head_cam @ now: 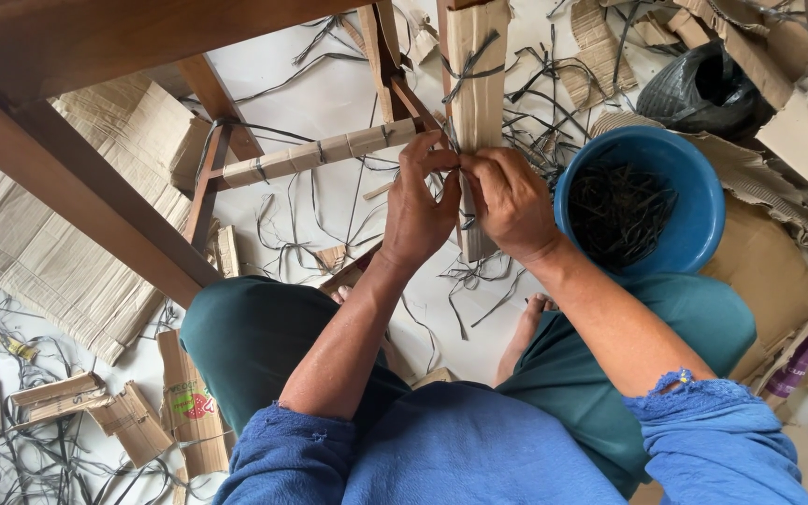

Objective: The person sits on the floor and repeatedly ties dark cords around a cardboard-wrapped wooden furniture leg. They pick cords from a blue bowl, wrap them around the leg, and tie knots by hand. The workspace is cluttered with cardboard scraps and loose cords.

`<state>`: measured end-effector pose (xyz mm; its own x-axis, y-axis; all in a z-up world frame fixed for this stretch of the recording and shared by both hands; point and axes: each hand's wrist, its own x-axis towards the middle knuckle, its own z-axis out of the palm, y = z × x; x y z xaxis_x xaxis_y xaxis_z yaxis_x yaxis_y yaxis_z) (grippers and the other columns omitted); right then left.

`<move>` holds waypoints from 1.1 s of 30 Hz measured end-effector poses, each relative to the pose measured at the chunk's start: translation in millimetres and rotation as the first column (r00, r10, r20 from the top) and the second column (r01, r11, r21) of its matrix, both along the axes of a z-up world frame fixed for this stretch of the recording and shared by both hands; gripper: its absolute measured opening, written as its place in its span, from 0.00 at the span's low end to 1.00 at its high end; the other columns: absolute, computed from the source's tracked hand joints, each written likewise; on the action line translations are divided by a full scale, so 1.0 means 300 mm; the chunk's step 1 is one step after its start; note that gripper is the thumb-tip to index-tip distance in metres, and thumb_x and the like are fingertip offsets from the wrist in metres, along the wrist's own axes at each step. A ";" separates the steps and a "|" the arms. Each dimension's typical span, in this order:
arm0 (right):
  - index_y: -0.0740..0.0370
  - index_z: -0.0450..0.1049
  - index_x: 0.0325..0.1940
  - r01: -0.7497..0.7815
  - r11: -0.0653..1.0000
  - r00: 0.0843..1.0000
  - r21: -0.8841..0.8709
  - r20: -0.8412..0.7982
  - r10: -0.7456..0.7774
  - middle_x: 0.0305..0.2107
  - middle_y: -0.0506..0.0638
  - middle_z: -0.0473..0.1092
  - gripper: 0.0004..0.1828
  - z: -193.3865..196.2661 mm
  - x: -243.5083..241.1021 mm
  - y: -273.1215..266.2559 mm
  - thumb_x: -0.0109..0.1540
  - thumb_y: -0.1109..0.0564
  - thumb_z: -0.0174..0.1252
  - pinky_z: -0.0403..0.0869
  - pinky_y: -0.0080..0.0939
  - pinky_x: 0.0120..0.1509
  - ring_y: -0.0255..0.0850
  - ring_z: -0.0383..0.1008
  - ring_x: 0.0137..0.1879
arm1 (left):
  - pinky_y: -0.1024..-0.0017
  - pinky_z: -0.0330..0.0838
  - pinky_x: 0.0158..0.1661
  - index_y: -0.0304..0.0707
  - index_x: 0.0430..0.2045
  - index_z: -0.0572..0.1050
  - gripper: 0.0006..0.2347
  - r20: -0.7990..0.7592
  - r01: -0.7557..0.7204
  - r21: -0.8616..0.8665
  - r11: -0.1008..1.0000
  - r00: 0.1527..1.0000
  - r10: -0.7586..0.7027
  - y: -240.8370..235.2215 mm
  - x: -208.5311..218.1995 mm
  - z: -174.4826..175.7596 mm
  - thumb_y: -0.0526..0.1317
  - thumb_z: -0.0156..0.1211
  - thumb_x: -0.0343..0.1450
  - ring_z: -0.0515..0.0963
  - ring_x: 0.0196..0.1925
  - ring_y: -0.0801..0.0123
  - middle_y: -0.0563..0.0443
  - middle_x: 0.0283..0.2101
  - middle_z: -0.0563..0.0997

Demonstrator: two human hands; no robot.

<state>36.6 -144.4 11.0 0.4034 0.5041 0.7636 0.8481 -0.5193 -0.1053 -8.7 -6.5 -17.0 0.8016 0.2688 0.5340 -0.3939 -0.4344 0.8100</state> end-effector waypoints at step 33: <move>0.62 0.75 0.42 -0.098 0.972 0.898 0.213 -0.402 0.179 0.31 0.51 0.67 0.05 0.030 -0.001 -0.011 0.72 0.62 0.56 0.75 0.49 0.44 0.53 0.74 0.37 | 0.72 0.82 0.30 0.24 0.34 0.80 0.08 -0.377 -0.181 -0.886 0.426 0.815 -0.440 -0.018 0.005 0.010 0.35 0.63 0.71 0.82 0.25 0.69 0.45 0.26 0.80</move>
